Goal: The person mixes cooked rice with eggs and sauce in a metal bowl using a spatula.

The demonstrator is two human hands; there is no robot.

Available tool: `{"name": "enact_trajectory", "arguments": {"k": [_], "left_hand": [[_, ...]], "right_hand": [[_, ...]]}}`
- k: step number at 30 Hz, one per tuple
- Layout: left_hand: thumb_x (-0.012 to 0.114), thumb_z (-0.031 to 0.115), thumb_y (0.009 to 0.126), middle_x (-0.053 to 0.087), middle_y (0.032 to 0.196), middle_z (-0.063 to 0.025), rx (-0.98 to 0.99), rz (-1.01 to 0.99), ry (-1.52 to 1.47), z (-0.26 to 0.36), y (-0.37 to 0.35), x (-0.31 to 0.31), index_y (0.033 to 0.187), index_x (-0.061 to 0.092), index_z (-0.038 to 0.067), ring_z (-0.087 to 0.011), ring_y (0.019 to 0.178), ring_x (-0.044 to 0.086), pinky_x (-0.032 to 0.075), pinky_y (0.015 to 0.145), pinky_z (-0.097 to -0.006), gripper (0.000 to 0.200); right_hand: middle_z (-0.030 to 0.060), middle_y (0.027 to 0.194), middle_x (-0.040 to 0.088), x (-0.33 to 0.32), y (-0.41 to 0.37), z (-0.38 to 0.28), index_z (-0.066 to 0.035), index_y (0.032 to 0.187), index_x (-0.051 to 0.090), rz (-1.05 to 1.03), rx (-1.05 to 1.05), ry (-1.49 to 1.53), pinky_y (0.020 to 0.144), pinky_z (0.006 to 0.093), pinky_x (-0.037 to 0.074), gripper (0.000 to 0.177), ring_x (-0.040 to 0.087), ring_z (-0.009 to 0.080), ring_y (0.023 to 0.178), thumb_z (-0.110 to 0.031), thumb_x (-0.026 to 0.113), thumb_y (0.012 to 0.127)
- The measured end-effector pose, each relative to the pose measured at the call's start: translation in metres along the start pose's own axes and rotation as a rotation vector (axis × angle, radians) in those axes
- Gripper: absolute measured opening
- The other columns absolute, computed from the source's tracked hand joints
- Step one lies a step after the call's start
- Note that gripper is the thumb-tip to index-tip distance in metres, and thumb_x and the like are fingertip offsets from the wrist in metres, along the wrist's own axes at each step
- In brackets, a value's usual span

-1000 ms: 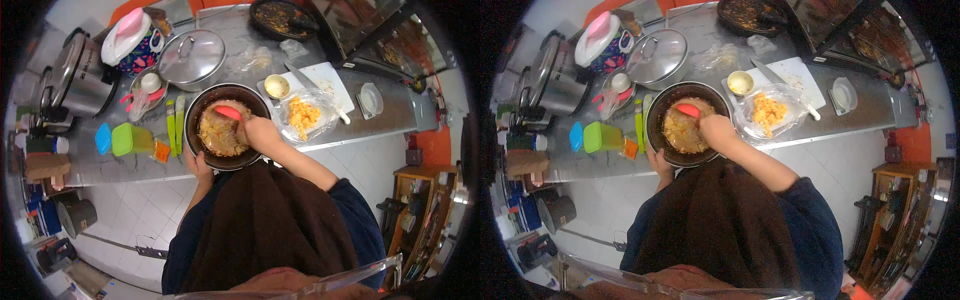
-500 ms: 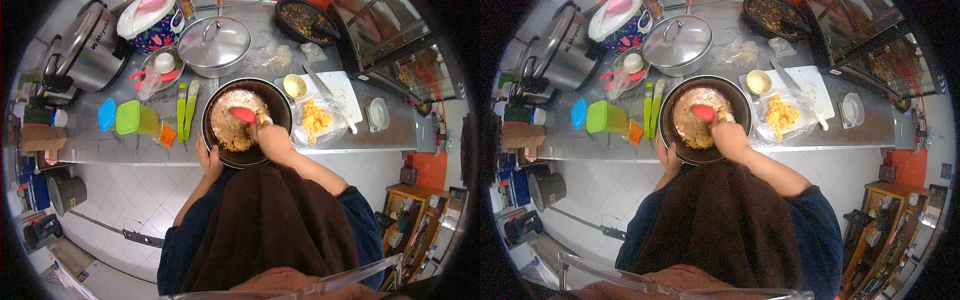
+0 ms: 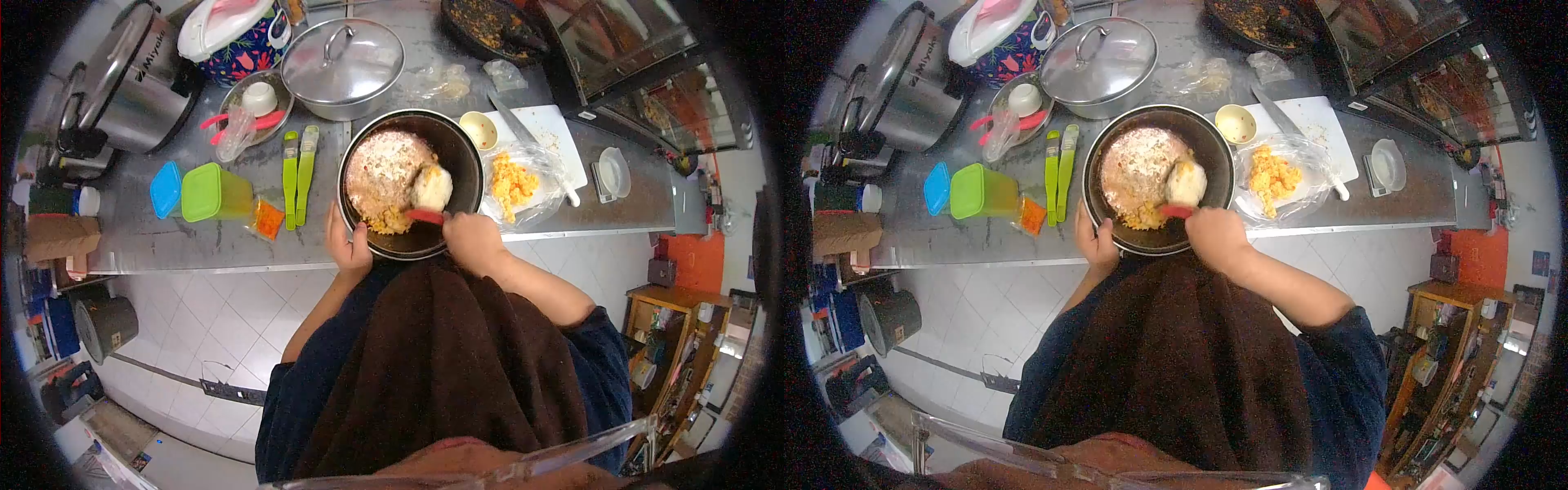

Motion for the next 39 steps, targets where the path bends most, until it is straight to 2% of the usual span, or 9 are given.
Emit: {"name": "enact_trajectory", "arguments": {"k": [2,7,9,13,18,25,29,33,39], "left_hand": [[0.043,0.003,0.068,0.047,0.109,-0.0228,-0.001,0.005,0.002,0.001,0.002,0.000,0.109,0.044,-0.009,-0.0329,0.100,0.045,0.032,0.087,-0.0346,0.043],[0.042,0.002,0.068,0.047,0.109,-0.0233,0.027,-0.006,-0.046,0.006,0.003,0.003,0.110,0.043,-0.009,-0.0335,0.099,0.046,0.033,0.087,-0.0356,0.044],[0.042,0.003,0.068,0.046,0.110,-0.0235,0.097,0.019,0.049,0.012,0.001,0.001,0.111,0.042,-0.010,-0.0344,0.100,0.046,0.032,0.088,-0.0373,0.045],[0.042,0.004,0.068,0.045,0.111,-0.0235,0.102,-0.014,0.066,0.004,-0.007,0.003,0.111,0.041,-0.010,-0.0353,0.101,0.045,0.032,0.089,-0.0386,0.045],[0.041,0.005,0.070,0.044,0.114,-0.0230,0.089,0.004,0.027,0.002,-0.005,0.001,0.112,0.040,-0.010,-0.0352,0.104,0.043,0.030,0.091,-0.0386,0.045],[0.042,0.006,0.071,0.044,0.113,-0.0222,0.009,0.006,0.023,-0.002,-0.007,0.003,0.112,0.041,-0.009,-0.0343,0.104,0.043,0.031,0.090,-0.0379,0.044],[0.043,0.009,0.072,0.044,0.114,-0.0221,0.068,0.027,0.056,-0.001,-0.006,0.005,0.112,0.041,-0.008,-0.0345,0.104,0.043,0.031,0.090,-0.0385,0.044],[0.044,0.014,0.073,0.044,0.114,-0.0220,0.115,0.004,0.101,0.004,-0.005,0.008,0.112,0.041,-0.008,-0.0347,0.104,0.043,0.030,0.090,-0.0389,0.045],[0.045,0.015,0.074,0.043,0.116,-0.0220,0.165,0.005,0.159,0.005,-0.008,0.013,0.114,0.040,-0.008,-0.0345,0.105,0.042,0.029,0.091,-0.0392,0.047]], "right_hand": [[0.0095,0.065,0.058,-0.003,0.007,0.000,0.001,0.089,0.056,0.119,0.012,-0.088,0.045,0.0291,0.046,0.019,0.060,0.0212,0.056,-0.008,0.044,0.077],[0.0086,0.066,0.059,-0.009,0.019,0.004,0.000,0.084,0.057,0.104,0.071,-0.222,0.045,0.0270,0.047,0.017,0.060,0.0187,0.055,-0.008,0.047,0.074],[0.0100,0.072,0.061,-0.001,0.021,0.004,-0.006,0.067,0.062,-0.014,0.047,-0.162,0.054,0.0300,0.049,0.014,0.061,0.0197,0.064,-0.011,0.050,0.071],[0.0146,0.072,0.061,0.000,0.022,0.007,-0.003,0.067,0.061,-0.173,0.080,0.062,0.057,0.0360,0.049,0.017,0.061,0.0266,0.065,-0.015,0.049,0.071],[0.0210,0.066,0.057,0.025,0.022,0.000,0.002,0.064,0.058,0.012,0.117,0.456,0.061,0.0428,0.047,0.024,0.057,0.0350,0.066,-0.016,0.046,0.073],[0.0248,0.064,0.055,0.015,0.033,-0.039,0.005,0.071,0.055,0.014,0.052,0.543,0.058,0.0441,0.046,0.023,0.056,0.0374,0.063,-0.016,0.046,0.076],[0.0253,0.059,0.053,0.003,0.032,-0.065,0.008,0.070,0.054,-0.044,-0.148,0.528,0.057,0.0430,0.046,0.022,0.056,0.0385,0.060,-0.012,0.046,0.074],[0.0261,0.065,0.055,-0.017,0.033,-0.059,0.007,0.065,0.057,0.134,-0.003,0.676,0.060,0.0419,0.046,0.022,0.057,0.0376,0.062,-0.011,0.045,0.071],[0.0282,0.064,0.052,-0.025,0.042,-0.034,0.008,0.071,0.056,0.330,-0.001,0.978,0.062,0.0433,0.044,0.024,0.055,0.0398,0.064,-0.012,0.043,0.076]]}}
Point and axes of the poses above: each hand's wrist, its own y-axis towards the middle knuckle, its own x-axis out of the palm, z = x × y, the point moved 8 cm from there along y, towards the middle knuckle
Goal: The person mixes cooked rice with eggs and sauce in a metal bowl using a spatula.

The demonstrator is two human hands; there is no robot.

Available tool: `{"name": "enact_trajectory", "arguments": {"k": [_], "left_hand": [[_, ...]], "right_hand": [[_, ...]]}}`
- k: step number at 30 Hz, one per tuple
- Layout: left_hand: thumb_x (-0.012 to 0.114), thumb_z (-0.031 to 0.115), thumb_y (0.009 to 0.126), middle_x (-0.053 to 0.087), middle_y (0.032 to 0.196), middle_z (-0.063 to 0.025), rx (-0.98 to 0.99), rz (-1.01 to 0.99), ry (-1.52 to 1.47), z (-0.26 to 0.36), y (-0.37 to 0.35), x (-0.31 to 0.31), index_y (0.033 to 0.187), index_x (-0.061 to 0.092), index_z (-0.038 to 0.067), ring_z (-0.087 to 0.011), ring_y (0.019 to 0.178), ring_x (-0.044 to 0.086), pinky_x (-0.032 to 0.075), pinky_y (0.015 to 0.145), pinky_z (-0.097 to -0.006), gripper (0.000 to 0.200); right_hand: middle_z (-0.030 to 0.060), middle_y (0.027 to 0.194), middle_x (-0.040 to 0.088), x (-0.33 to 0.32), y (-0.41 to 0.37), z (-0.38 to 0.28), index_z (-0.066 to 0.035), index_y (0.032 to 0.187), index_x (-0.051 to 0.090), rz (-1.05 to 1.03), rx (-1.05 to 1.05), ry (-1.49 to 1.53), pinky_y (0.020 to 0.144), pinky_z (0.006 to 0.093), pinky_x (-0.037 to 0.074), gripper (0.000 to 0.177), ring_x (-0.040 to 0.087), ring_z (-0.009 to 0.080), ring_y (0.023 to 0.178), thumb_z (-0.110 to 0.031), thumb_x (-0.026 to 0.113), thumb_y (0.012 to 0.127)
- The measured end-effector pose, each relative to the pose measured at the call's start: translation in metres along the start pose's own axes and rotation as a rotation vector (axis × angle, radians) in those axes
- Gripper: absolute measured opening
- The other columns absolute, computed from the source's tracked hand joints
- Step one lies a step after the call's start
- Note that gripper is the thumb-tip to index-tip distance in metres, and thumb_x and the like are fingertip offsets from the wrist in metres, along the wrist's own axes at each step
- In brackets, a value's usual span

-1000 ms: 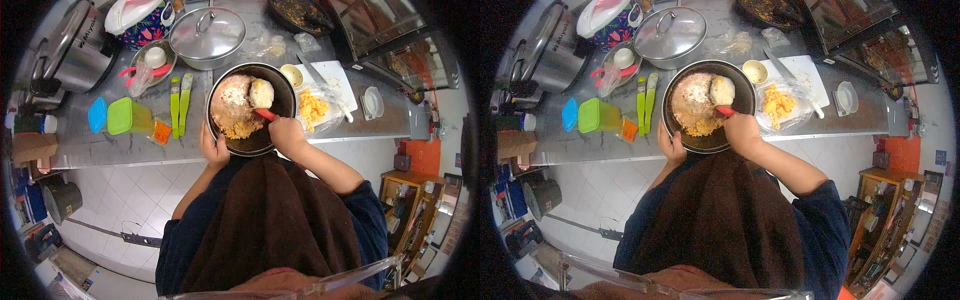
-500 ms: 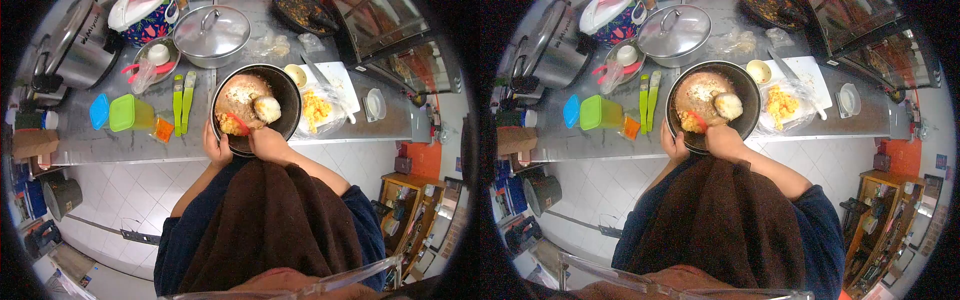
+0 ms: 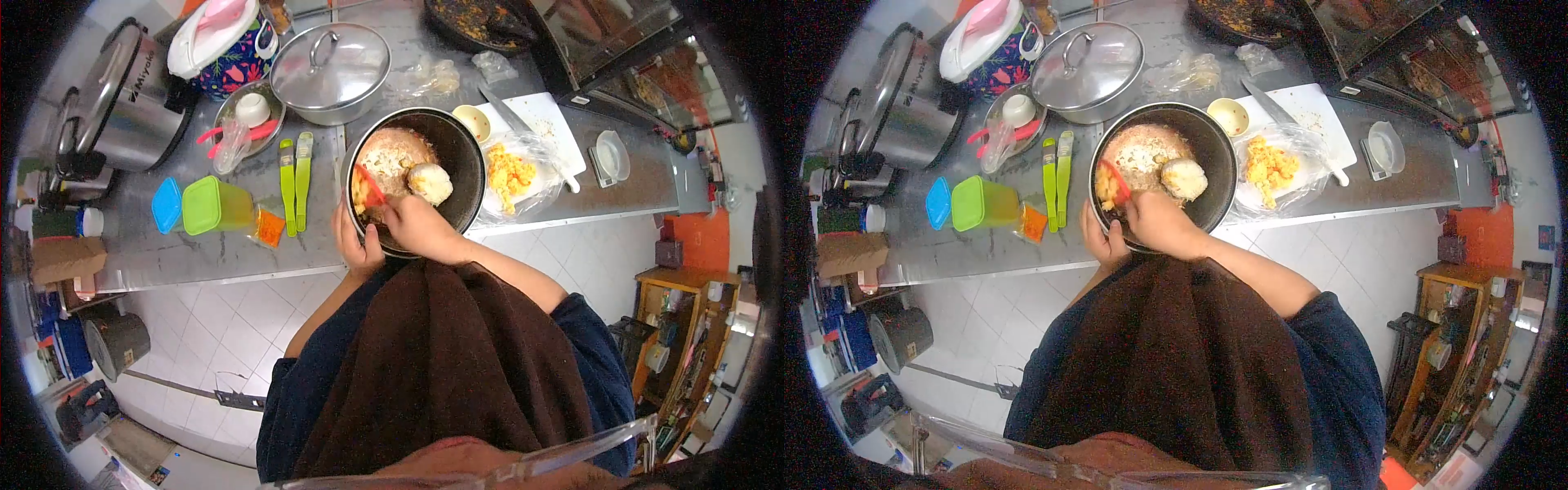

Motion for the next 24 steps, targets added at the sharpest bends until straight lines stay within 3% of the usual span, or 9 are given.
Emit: {"name": "enact_trajectory", "arguments": {"k": [1,6,8,12,16,19,21,22,24], "left_hand": [[0.045,0.015,0.074,0.043,0.116,-0.0220,0.007,-0.004,-0.003,0.002,0.000,0.000,0.114,0.040,-0.008,-0.0345,0.105,0.042,0.029,0.091,-0.0392,0.047],[0.046,0.012,0.073,0.043,0.115,-0.0219,-0.012,-0.030,-0.037,0.004,0.003,-0.002,0.114,0.040,-0.008,-0.0342,0.104,0.041,0.028,0.091,-0.0389,0.046],[0.045,0.012,0.074,0.044,0.113,-0.0224,-0.019,-0.035,-0.076,0.002,0.005,-0.002,0.113,0.040,-0.008,-0.0346,0.103,0.041,0.028,0.090,-0.0389,0.044],[0.045,0.010,0.075,0.044,0.111,-0.0231,-0.055,0.000,-0.044,-0.007,0.008,-0.003,0.112,0.041,-0.008,-0.0355,0.102,0.042,0.028,0.090,-0.0396,0.041],[0.043,0.005,0.075,0.046,0.108,-0.0210,-0.154,0.074,-0.166,-0.030,0.005,-0.008,0.110,0.042,-0.009,-0.0327,0.099,0.044,0.030,0.088,-0.0360,0.038],[0.042,0.006,0.076,0.046,0.109,-0.0203,-0.237,0.062,-0.236,-0.035,0.005,-0.006,0.111,0.042,-0.009,-0.0312,0.099,0.044,0.030,0.088,-0.0356,0.038],[0.042,0.007,0.077,0.047,0.108,-0.0200,-0.196,0.073,-0.170,-0.025,0.009,-0.009,0.111,0.042,-0.008,-0.0305,0.098,0.044,0.030,0.088,-0.0350,0.038],[0.042,0.007,0.077,0.047,0.108,-0.0200,-0.196,0.069,-0.174,-0.024,0.009,-0.008,0.111,0.042,-0.008,-0.0305,0.098,0.044,0.030,0.088,-0.0350,0.038],[0.039,0.000,0.076,0.048,0.104,-0.0158,-0.150,0.073,-0.081,-0.021,0.010,-0.009,0.113,0.041,-0.005,-0.0240,0.095,0.046,0.034,0.084,-0.0320,0.038]], "right_hand": [[0.0273,0.065,0.053,-0.005,0.005,0.011,0.006,0.073,0.057,0.030,0.066,0.018,0.062,0.0430,0.043,0.023,0.054,0.0404,0.065,-0.012,0.043,0.076],[0.0009,0.054,0.048,-0.023,0.015,0.076,0.004,0.074,0.058,0.101,0.204,0.366,0.049,0.0245,0.036,0.028,0.045,0.0100,0.051,-0.022,0.048,0.081],[0.0060,0.062,0.056,-0.042,-0.003,0.067,0.003,0.087,0.060,-0.007,0.370,0.498,0.052,0.0262,0.041,0.027,0.052,0.0138,0.057,-0.020,0.049,0.078],[-0.0083,0.053,0.033,-0.082,-0.043,0.081,-0.006,0.096,0.058,0.048,0.478,0.749,0.036,0.0177,0.017,0.023,0.025,0.0016,0.042,-0.021,0.048,0.082],[-0.0086,0.050,0.030,-0.146,-0.094,0.102,-0.005,0.086,0.059,0.274,0.511,0.729,0.035,0.0175,0.013,0.020,0.021,0.0007,0.040,-0.022,0.049,0.081],[-0.0074,0.052,0.036,-0.169,-0.123,0.160,-0.002,0.094,0.058,0.399,0.557,0.567,0.035,0.0204,0.024,0.025,0.030,0.0037,0.041,-0.022,0.049,0.081],[0.0058,0.053,0.049,-0.189,-0.127,0.165,-0.007,0.100,0.058,0.612,0.298,-0.164,0.041,0.0285,0.037,0.028,0.046,0.0138,0.045,-0.023,0.053,0.077],[0.0058,0.053,0.049,-0.187,-0.129,0.168,-0.007,0.100,0.058,0.616,0.301,-0.166,0.041,0.0285,0.037,0.028,0.046,0.0138,0.045,-0.023,0.053,0.077],[0.0143,0.063,0.055,-0.178,-0.126,0.156,-0.011,0.106,0.055,0.590,0.361,-0.694,0.051,0.0369,0.043,0.031,0.055,0.0260,0.054,-0.019,0.052,0.076]]}}
Point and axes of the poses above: each hand's wrist, its own y-axis towards the middle knuckle, its own x-axis out of the palm, z = x × y, the point moved 8 cm from there along y, towards the middle knuckle
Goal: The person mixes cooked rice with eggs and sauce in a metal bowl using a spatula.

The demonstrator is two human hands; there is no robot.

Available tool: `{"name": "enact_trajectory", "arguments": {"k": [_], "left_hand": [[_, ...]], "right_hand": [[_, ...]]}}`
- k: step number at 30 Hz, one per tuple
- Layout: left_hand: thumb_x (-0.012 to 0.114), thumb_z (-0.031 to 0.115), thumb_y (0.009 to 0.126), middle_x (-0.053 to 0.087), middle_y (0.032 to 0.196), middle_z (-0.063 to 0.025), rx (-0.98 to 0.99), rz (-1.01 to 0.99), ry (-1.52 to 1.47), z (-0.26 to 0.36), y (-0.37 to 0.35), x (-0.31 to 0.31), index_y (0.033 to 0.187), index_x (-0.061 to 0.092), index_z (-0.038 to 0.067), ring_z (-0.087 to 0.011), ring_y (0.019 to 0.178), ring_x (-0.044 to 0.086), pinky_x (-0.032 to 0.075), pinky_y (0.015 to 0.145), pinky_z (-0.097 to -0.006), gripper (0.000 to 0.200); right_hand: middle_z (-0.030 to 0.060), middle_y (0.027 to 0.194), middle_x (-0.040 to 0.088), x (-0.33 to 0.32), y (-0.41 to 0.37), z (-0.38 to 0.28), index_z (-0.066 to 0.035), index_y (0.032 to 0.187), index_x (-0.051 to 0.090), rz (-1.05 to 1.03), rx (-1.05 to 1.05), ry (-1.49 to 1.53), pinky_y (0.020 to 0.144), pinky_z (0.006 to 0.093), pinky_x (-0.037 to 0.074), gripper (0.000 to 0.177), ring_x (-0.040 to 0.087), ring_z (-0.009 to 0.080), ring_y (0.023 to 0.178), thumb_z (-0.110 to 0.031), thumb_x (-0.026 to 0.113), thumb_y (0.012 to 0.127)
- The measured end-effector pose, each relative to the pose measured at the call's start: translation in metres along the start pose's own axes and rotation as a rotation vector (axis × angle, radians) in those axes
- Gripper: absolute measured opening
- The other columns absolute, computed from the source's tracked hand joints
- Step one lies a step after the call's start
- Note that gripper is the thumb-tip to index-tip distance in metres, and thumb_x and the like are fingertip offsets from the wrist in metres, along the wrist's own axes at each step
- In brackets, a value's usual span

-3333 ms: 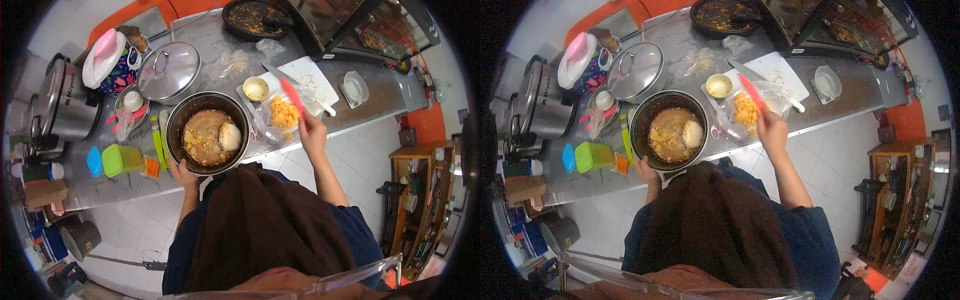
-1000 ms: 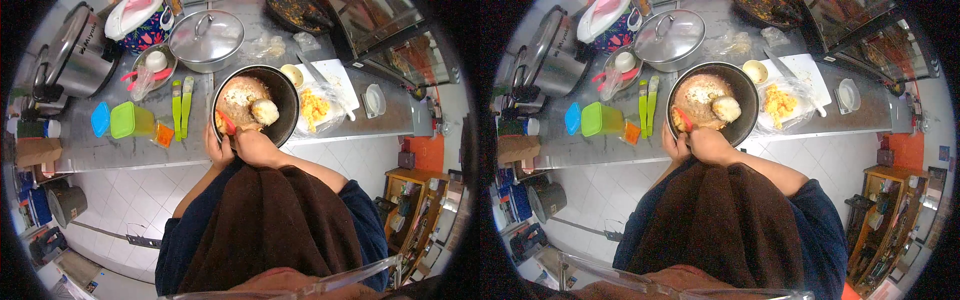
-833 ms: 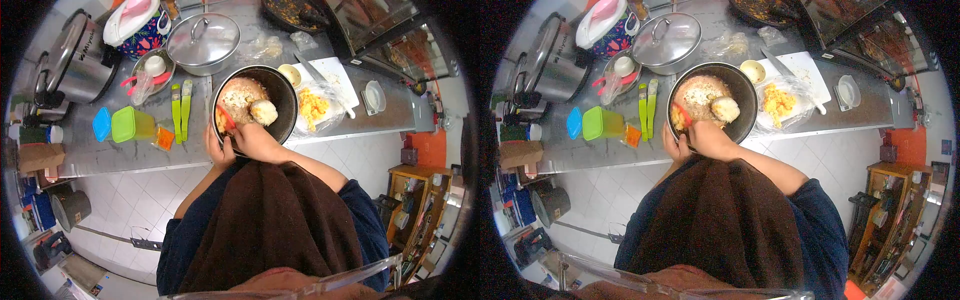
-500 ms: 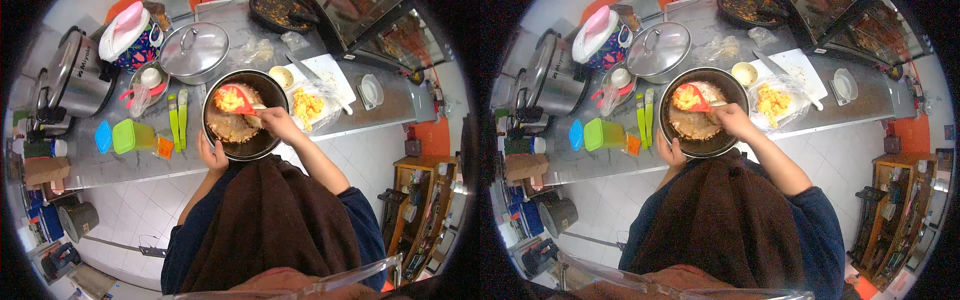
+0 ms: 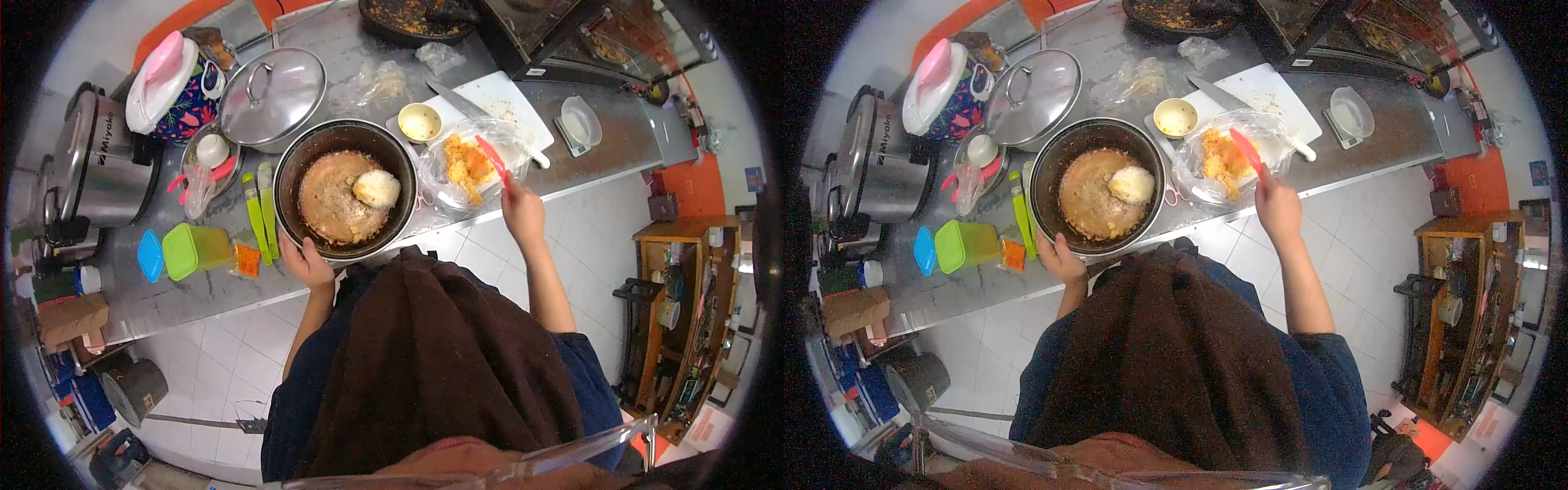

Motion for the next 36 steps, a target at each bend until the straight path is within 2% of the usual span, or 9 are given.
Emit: {"name": "enact_trajectory", "arguments": {"k": [2,6,10,11,13,16,29,31,36], "left_hand": [[0.041,0.005,0.076,0.047,0.106,-0.0186,-0.005,-0.019,-0.011,0.000,0.001,0.001,0.113,0.041,-0.007,-0.0285,0.097,0.045,0.032,0.086,-0.0345,0.038],[0.044,0.008,0.075,0.046,0.110,-0.0235,0.013,0.012,0.047,-0.007,-0.006,-0.003,0.111,0.041,-0.010,-0.0361,0.100,0.043,0.030,0.089,-0.0387,0.041],[0.044,0.010,0.074,0.045,0.110,-0.0258,0.111,-0.072,0.092,0.016,-0.002,0.003,0.111,0.041,-0.010,-0.0387,0.101,0.042,0.030,0.089,-0.0405,0.042],[0.045,0.011,0.074,0.044,0.110,-0.0259,0.141,-0.087,0.071,0.021,-0.001,0.005,0.111,0.041,-0.010,-0.0392,0.100,0.042,0.029,0.089,-0.0414,0.043],[0.044,0.012,0.074,0.044,0.111,-0.0259,0.168,-0.080,0.133,0.020,-0.008,0.003,0.110,0.042,-0.010,-0.0393,0.100,0.042,0.029,0.089,-0.0414,0.042],[0.045,0.013,0.075,0.044,0.111,-0.0259,0.208,-0.102,0.193,0.029,-0.010,0.003,0.108,0.043,-0.009,-0.0392,0.097,0.043,0.031,0.087,-0.0414,0.041],[0.045,0.014,0.074,0.044,0.111,-0.0252,0.214,-0.115,0.154,0.025,-0.013,0.004,0.109,0.042,-0.010,-0.0392,0.097,0.044,0.031,0.087,-0.0416,0.043],[0.044,0.016,0.074,0.043,0.113,-0.0255,0.278,-0.137,0.190,0.031,-0.015,0.008,0.111,0.041,-0.010,-0.0399,0.100,0.043,0.030,0.089,-0.0424,0.045],[0.043,0.019,0.075,0.043,0.114,-0.0255,0.309,-0.153,0.195,0.036,-0.017,0.012,0.112,0.040,-0.010,-0.0398,0.103,0.042,0.030,0.090,-0.0439,0.047]], "right_hand": [[0.0153,0.065,0.056,-0.010,0.001,-0.015,-0.010,0.106,0.054,0.018,0.029,-0.046,0.051,0.0376,0.043,0.031,0.056,0.0293,0.057,-0.015,0.052,0.075],[0.0129,0.062,0.055,-0.045,-0.004,-0.080,-0.006,0.097,0.058,0.120,-0.076,0.446,0.048,0.0342,0.042,0.025,0.055,0.0262,0.054,-0.013,0.054,0.073],[0.0109,0.064,0.058,-0.022,-0.029,-0.192,-0.002,0.076,0.060,-0.324,-0.587,0.304,0.050,0.0329,0.046,0.015,0.058,0.0242,0.057,-0.013,0.052,0.071],[0.0109,0.064,0.058,-0.018,-0.029,-0.206,-0.002,0.076,0.060,-0.327,-0.592,0.308,0.050,0.0329,0.046,0.015,0.058,0.0242,0.057,-0.013,0.052,0.071],[0.0108,0.067,0.060,0.024,-0.038,-0.214,-0.005,0.072,0.062,-0.705,-0.609,-0.154,0.053,0.0332,0.047,0.015,0.060,0.0238,0.060,-0.012,0.049,0.071],[0.0144,0.058,0.057,0.050,-0.037,-0.219,-0.003,0.063,0.059,-0.652,-0.611,-0.183,0.050,0.0374,0.047,0.018,0.058,0.0290,0.055,-0.016,0.050,0.071],[0.0169,0.066,0.059,0.043,-0.041,-0.248,-0.002,0.064,0.061,-0.735,-0.687,0.029,0.055,0.0373,0.047,0.019,0.060,0.0282,0.063,-0.013,0.047,0.070],[0.0158,0.060,0.057,0.034,-0.052,-0.259,-0.001,0.063,0.059,-0.625,-0.835,0.031,0.053,0.0379,0.047,0.019,0.058,0.0307,0.058,-0.016,0.050,0.069],[0.0179,0.060,0.056,0.033,-0.053,-0.258,0.001,0.062,0.059,-0.729,-0.704,0.158,0.054,0.0383,0.047,0.022,0.058,0.0315,0.058,-0.018,0.050,0.070]]}}
Point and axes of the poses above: each hand's wrist, its own y-axis towards the middle knuckle, its own x-axis out of the palm, z = x × y, the point moved 8 cm from there along y, towards the middle knuckle
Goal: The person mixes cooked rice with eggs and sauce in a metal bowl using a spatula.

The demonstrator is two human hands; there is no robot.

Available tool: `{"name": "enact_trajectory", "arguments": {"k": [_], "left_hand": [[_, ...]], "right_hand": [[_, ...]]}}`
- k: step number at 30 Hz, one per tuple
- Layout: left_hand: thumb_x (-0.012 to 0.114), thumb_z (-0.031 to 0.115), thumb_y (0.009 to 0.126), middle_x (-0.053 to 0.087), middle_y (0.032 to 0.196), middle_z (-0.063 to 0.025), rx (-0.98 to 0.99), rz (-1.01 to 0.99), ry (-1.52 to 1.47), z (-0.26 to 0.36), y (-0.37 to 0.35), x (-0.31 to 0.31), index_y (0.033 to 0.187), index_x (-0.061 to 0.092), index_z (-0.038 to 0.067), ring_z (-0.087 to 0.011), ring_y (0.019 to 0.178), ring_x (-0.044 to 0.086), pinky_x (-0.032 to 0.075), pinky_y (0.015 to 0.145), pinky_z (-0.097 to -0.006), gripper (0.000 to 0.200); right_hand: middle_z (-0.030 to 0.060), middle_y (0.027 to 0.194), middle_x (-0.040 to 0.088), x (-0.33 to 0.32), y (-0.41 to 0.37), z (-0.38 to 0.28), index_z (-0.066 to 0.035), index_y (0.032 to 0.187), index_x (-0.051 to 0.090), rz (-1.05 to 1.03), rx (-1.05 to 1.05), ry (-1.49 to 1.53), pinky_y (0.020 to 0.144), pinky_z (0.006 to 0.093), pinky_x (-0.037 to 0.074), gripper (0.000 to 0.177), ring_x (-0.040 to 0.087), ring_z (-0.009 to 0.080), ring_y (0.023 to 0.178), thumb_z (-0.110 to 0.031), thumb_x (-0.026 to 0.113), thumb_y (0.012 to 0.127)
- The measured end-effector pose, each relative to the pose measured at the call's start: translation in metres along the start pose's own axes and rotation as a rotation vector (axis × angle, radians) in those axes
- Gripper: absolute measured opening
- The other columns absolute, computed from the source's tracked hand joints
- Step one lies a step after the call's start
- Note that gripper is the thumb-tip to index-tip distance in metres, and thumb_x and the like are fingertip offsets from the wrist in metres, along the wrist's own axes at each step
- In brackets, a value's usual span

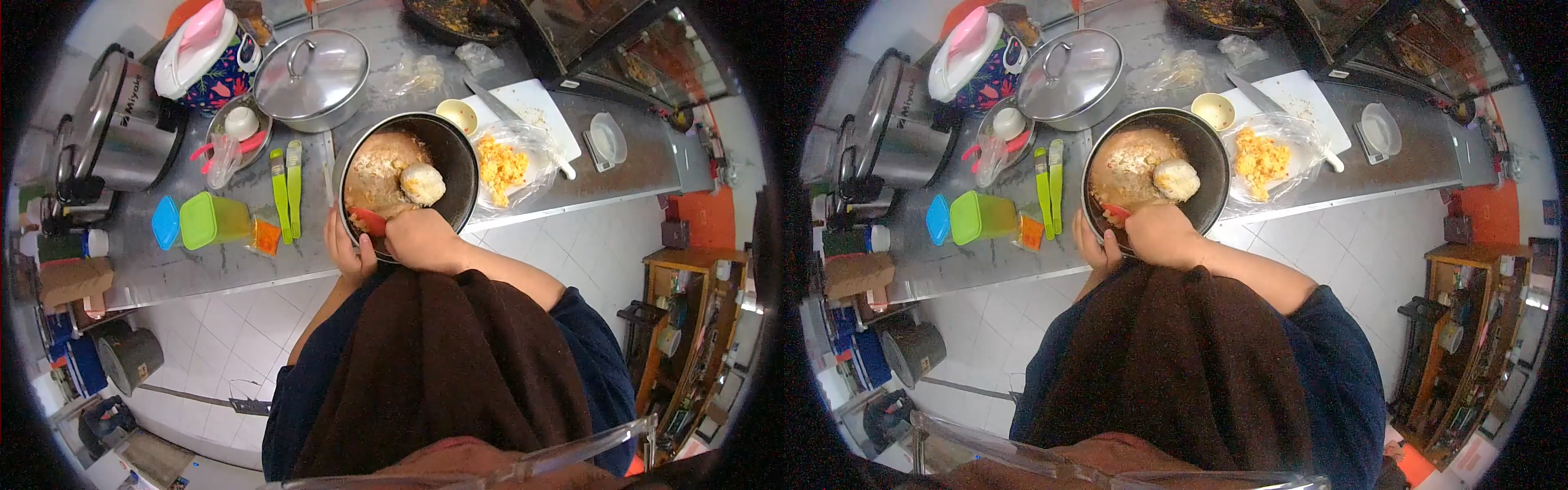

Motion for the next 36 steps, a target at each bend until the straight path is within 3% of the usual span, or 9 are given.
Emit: {"name": "enact_trajectory", "arguments": {"k": [8,9,12,18,23,25,28,32,36], "left_hand": [[0.042,0.020,0.075,0.043,0.114,-0.0260,0.089,-0.022,0.033,0.014,0.004,0.004,0.113,0.038,-0.011,-0.0397,0.102,0.043,0.029,0.090,-0.0461,0.048],[0.042,0.020,0.075,0.043,0.114,-0.0261,0.089,-0.016,0.048,0.015,0.004,0.004,0.112,0.038,-0.012,-0.0399,0.102,0.043,0.029,0.090,-0.0465,0.049],[0.043,0.019,0.075,0.043,0.114,-0.0261,0.089,-0.016,0.063,0.017,0.003,0.004,0.112,0.038,-0.012,-0.0402,0.101,0.043,0.029,0.090,-0.0469,0.049],[0.045,0.015,0.074,0.041,0.113,-0.0273,0.014,-0.019,0.068,0.004,-0.002,0.005,0.112,0.038,-0.013,-0.0404,0.101,0.041,0.029,0.089,-0.0459,0.047],[0.046,0.015,0.076,0.039,0.114,-0.0285,-0.094,-0.005,0.071,-0.007,-0.002,0.002,0.113,0.037,-0.012,-0.0403,0.102,0.039,0.027,0.089,-0.0441,0.046],[0.046,0.016,0.077,0.039,0.114,-0.0274,-0.168,0.025,0.034,-0.016,-0.003,-0.001,0.114,0.037,-0.011,-0.0395,0.103,0.038,0.026,0.090,-0.0429,0.046],[0.045,0.017,0.078,0.040,0.114,-0.0264,-0.215,0.021,0.024,-0.025,-0.004,-0.001,0.114,0.037,-0.009,-0.0385,0.103,0.038,0.026,0.090,-0.0418,0.046],[0.044,0.019,0.078,0.041,0.113,-0.0255,-0.222,0.020,0.004,-0.026,0.000,-0.002,0.114,0.038,-0.008,-0.0378,0.102,0.039,0.027,0.090,-0.0409,0.045],[0.044,0.019,0.078,0.042,0.112,-0.0251,-0.231,0.030,-0.005,-0.028,0.000,-0.002,0.113,0.039,-0.007,-0.0379,0.102,0.039,0.027,0.089,-0.0404,0.044]], "right_hand": [[0.0228,0.068,0.055,-0.011,0.004,0.052,-0.002,0.084,0.060,0.199,0.176,0.434,0.063,0.0391,0.044,0.022,0.056,0.0352,0.068,-0.017,0.048,0.075],[0.0195,0.062,0.055,-0.015,0.005,0.058,0.000,0.089,0.059,0.282,0.121,0.507,0.058,0.0353,0.043,0.024,0.056,0.0282,0.060,-0.017,0.048,0.076],[0.0216,0.059,0.052,-0.020,0.005,0.084,0.005,0.073,0.058,0.341,0.133,0.791,0.057,0.0332,0.042,0.024,0.053,0.0249,0.054,-0.016,0.047,0.075],[0.0007,0.061,0.052,-0.040,-0.059,0.129,0.001,0.096,0.059,0.420,0.354,1.058,0.052,0.0254,0.038,0.029,0.046,0.0093,0.054,-0.017,0.045,0.079],[0.0036,0.065,0.056,-0.052,-0.141,0.198,0.000,0.099,0.058,0.543,0.604,0.925,0.053,0.0242,0.040,0.030,0.049,0.0090,0.056,-0.019,0.046,0.079],[0.0098,0.066,0.058,-0.068,-0.162,0.212,-0.002,0.099,0.058,0.755,0.632,0.409,0.054,0.0310,0.043,0.028,0.056,0.0160,0.059,-0.018,0.048,0.078],[0.0154,0.069,0.058,-0.066,-0.161,0.211,-0.007,0.101,0.057,0.600,0.749,-0.140,0.057,0.0369,0.044,0.029,0.058,0.0256,0.063,-0.017,0.050,0.076],[0.0152,0.070,0.058,-0.078,-0.154,0.194,-0.011,0.103,0.056,0.686,0.827,-0.198,0.057,0.0382,0.044,0.030,0.056,0.0296,0.064,-0.017,0.051,0.074],[0.0127,0.066,0.058,-0.105,-0.126,0.132,-0.010,0.102,0.057,0.718,0.564,0.106,0.054,0.0366,0.044,0.030,0.056,0.0274,0.059,-0.016,0.052,0.073]]}}
Point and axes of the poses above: each hand's wrist, its own y-axis towards the middle knuckle, its own x-axis out of the palm, z = x × y, the point moved 8 cm from there along y, towards the middle knuckle
